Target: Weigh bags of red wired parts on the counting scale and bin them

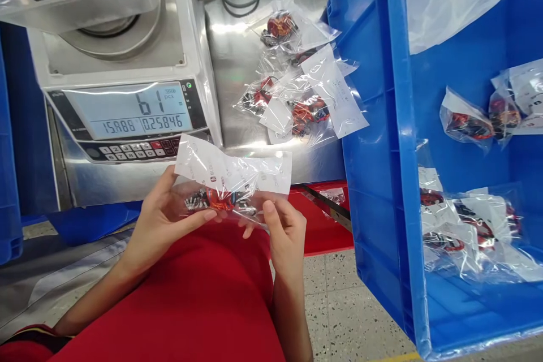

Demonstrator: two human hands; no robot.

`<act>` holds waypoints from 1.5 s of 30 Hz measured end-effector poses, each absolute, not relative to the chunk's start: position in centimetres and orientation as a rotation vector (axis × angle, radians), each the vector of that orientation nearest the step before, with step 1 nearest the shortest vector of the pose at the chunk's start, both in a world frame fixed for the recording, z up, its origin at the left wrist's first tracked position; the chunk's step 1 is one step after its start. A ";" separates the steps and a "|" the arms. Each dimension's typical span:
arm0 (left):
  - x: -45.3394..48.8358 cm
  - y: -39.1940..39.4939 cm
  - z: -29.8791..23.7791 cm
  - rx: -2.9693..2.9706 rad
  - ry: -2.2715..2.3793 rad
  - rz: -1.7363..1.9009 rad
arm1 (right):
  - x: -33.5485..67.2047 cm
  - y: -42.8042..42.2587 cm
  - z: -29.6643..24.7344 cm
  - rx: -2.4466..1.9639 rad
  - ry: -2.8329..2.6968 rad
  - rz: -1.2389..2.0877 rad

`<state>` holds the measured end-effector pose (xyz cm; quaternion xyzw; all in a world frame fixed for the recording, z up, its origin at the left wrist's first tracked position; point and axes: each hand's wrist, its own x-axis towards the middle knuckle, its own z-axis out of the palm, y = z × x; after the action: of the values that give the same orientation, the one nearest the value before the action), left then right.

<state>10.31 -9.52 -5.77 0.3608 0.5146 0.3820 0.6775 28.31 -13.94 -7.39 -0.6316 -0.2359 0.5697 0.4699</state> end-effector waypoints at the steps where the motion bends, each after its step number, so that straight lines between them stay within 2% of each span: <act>1: 10.3 -9.5 -5.8 0.809 1.146 0.861 | 28.3 -13.9 -7.3 -1.539 -0.580 1.402; 13: 10.4 -9.1 -5.3 0.811 1.202 0.747 | 26.5 -12.5 -7.1 -1.504 -0.465 1.272; 29: 10.0 -8.5 -6.4 0.727 1.203 0.824 | 27.7 -12.1 -6.8 -1.495 -0.480 1.539; 45: 10.0 -8.5 -5.9 0.795 1.220 0.694 | 26.2 -11.4 -7.4 -1.594 -0.445 1.394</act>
<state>10.00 -8.48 -5.87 0.3559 0.5460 0.3105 0.6920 26.19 -11.37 -7.42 -0.6505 -0.1817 0.5686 0.4696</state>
